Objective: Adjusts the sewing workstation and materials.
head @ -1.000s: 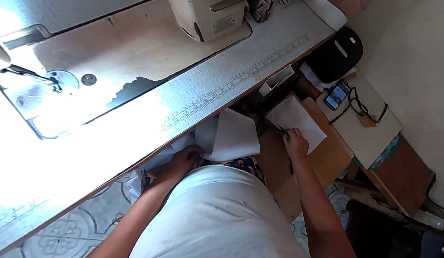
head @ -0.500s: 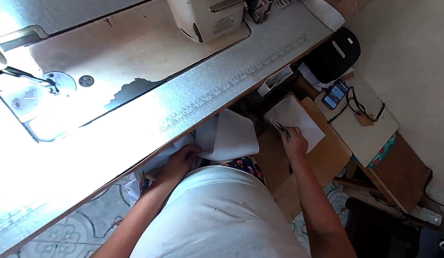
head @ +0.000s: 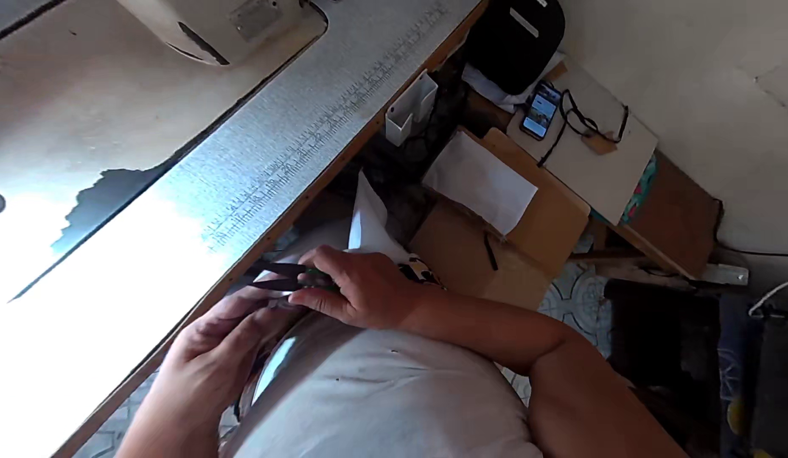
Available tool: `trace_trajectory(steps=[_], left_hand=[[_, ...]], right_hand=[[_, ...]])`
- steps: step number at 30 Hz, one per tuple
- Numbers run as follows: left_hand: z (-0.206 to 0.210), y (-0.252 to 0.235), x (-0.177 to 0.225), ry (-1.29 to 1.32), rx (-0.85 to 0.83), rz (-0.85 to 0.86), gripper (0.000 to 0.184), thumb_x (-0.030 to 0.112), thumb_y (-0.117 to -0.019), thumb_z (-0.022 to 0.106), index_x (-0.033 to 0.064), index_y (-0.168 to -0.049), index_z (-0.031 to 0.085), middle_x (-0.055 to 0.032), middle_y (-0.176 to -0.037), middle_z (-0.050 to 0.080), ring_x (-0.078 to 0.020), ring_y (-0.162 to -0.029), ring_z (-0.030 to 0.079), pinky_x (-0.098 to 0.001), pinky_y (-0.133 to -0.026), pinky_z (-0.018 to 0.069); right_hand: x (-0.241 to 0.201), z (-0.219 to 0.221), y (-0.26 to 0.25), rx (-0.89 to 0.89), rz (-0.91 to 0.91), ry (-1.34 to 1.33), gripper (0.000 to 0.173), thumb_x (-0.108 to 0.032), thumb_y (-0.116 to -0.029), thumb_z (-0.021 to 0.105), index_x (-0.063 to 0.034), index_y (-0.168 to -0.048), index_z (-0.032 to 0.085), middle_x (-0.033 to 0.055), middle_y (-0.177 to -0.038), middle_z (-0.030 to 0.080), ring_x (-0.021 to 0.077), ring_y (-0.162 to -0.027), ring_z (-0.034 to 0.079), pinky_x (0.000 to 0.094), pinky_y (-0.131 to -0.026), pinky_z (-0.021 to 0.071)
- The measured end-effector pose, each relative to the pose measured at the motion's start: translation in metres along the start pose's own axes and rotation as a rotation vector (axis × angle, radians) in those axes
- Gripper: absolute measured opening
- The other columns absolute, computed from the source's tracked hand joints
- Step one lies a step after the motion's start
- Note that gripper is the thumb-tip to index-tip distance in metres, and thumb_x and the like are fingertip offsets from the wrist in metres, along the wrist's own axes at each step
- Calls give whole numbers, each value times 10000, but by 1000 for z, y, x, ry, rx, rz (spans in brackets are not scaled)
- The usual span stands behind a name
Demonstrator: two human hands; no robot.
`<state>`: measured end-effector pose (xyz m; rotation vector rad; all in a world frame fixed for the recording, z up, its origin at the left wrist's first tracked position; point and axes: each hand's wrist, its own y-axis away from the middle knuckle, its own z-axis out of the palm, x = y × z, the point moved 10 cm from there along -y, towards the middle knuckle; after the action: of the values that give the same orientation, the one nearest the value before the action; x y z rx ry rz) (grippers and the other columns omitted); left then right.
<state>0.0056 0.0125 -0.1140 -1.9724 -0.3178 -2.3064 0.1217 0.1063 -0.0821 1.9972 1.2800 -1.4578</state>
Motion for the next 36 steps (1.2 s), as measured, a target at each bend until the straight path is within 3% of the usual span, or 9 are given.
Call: trace_trajectory(steps=[3, 6, 10, 16, 24, 28, 30, 33, 36], left_hand=[[-8, 2, 17, -2, 7, 50, 412, 312, -1001, 661, 171, -1388, 653, -8, -1365, 669, -131, -1218, 641, -295, -1054, 515], [-2, -7, 17, -33, 22, 42, 470, 295, -953, 727, 197, -1405, 639, 42, -1215, 724, -60, -1020, 691, -213, -917, 562], [14, -14, 20, -10, 39, -50, 556, 214, -913, 762, 174, -1441, 590, 20, -1227, 724, -96, -988, 715, -267, -901, 597], [22, -15, 32, 109, 27, -101, 638, -5, -888, 733, 133, -1481, 542, -15, -1288, 695, -114, -959, 724, -297, -870, 617], [20, -7, 32, 120, 24, -117, 604, -30, -891, 732, 111, -1455, 568, -38, -1263, 701, -102, -910, 727, -272, -841, 620], [23, -7, 35, 87, -12, -100, 673, -21, -879, 747, 141, -1494, 527, -25, -1292, 682, -96, -875, 723, -264, -820, 622], [22, -8, 44, 76, 25, -44, 666, -17, -884, 744, 141, -1493, 528, -16, -1265, 696, -84, -852, 716, -251, -805, 617], [23, -11, 73, 116, 104, 112, 681, -45, -887, 730, 120, -1507, 501, -33, -1154, 726, -96, -865, 718, -257, -816, 620], [22, -5, 109, 127, 182, 332, 660, -10, -931, 698, 87, -1531, 443, -29, -1032, 741, -84, -843, 710, -237, -792, 610]], right_hand=[[-17, -13, 1, 140, -205, 255, 242, -193, -981, 673, 7, -1108, 722, 104, -899, 746, 212, -748, 720, 371, -600, 565], [-25, -18, 7, 194, -317, 426, 171, -169, -980, 664, -50, -1067, 750, 79, -837, 721, 202, -703, 683, 355, -575, 510], [-18, -25, 14, 164, -286, 574, 162, -214, -989, 663, -113, -1076, 756, 67, -872, 723, 205, -778, 708, 380, -680, 583], [-23, -33, 16, 151, -302, 652, 198, -257, -1012, 639, -88, -1083, 713, 94, -846, 696, 232, -737, 680, 385, -645, 551], [-37, -12, 12, 82, -376, 686, 236, -268, -1033, 599, -74, -1077, 725, 117, -851, 723, 250, -736, 707, 381, -637, 570], [-33, -12, 9, 60, -265, 534, 251, -213, -1043, 569, -4, -1095, 698, 132, -869, 736, 229, -747, 727, 365, -674, 601], [-24, -17, 9, 77, -138, 224, 289, -221, -1055, 567, 36, -1158, 648, 106, -889, 712, 124, -758, 690, 268, -701, 590], [-19, -2, 3, -8, -34, -336, 439, -338, -984, 696, -44, -1272, 542, -7, -1060, 662, 3, -877, 634, 195, -759, 567], [-26, -13, -4, 113, -99, -327, 285, -170, -949, 728, -70, -1164, 570, -46, -971, 682, -16, -834, 649, 186, -735, 580]])
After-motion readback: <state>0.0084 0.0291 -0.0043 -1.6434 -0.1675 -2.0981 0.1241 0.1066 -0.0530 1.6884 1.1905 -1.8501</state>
